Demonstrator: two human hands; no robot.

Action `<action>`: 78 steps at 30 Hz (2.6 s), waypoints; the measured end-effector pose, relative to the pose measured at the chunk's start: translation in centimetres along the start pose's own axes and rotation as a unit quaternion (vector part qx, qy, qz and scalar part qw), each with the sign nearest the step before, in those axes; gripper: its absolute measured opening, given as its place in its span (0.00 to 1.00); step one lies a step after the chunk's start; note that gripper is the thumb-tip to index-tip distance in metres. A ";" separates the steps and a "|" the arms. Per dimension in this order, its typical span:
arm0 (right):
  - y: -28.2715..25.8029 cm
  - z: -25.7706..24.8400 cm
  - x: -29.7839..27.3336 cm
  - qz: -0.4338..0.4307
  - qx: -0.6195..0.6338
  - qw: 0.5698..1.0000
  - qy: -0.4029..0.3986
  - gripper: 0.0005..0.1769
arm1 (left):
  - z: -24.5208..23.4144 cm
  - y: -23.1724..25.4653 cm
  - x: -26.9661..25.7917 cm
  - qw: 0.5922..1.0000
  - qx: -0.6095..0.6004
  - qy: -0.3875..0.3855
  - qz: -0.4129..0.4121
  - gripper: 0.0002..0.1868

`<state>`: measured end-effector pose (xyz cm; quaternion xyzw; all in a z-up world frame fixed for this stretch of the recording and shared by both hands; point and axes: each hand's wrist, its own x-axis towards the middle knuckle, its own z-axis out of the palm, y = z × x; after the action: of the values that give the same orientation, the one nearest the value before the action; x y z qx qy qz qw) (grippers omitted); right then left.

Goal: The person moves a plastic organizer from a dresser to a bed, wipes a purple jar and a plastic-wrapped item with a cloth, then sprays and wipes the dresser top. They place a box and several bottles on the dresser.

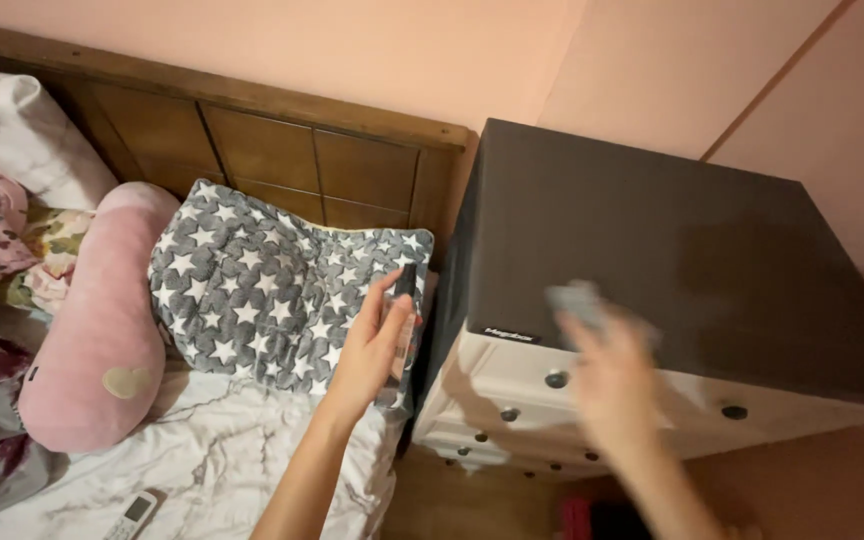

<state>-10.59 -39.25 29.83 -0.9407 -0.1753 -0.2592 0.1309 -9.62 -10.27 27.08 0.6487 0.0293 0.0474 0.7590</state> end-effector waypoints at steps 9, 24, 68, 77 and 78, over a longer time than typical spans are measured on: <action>-2.9 2.5 8.1 -0.228 0.192 0.933 -0.202 0.22 | 3.2 -3.2 3.0 0.991 -0.064 0.064 0.097 0.25; 19.2 -2.2 4.2 0.123 0.095 0.986 -0.064 0.27 | 12.9 4.8 -1.0 0.885 0.373 0.163 0.227 0.27; 20.0 6.7 16.8 0.186 -0.049 0.980 -0.050 0.29 | 12.1 1.7 12.8 0.958 -0.216 0.145 0.119 0.47; 3.6 7.1 14.8 -0.186 0.118 0.975 -0.032 0.33 | 8.2 0.6 16.3 0.964 -0.241 0.106 0.032 0.27; 4.7 4.7 14.4 -0.137 0.143 0.974 -0.108 0.28 | 7.2 -0.1 17.3 0.968 -0.240 0.058 0.046 0.22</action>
<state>4.97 -38.14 32.84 -0.9017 -0.3510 -0.1436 0.2076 8.35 -15.44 28.37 0.4442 0.0311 0.1250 0.8866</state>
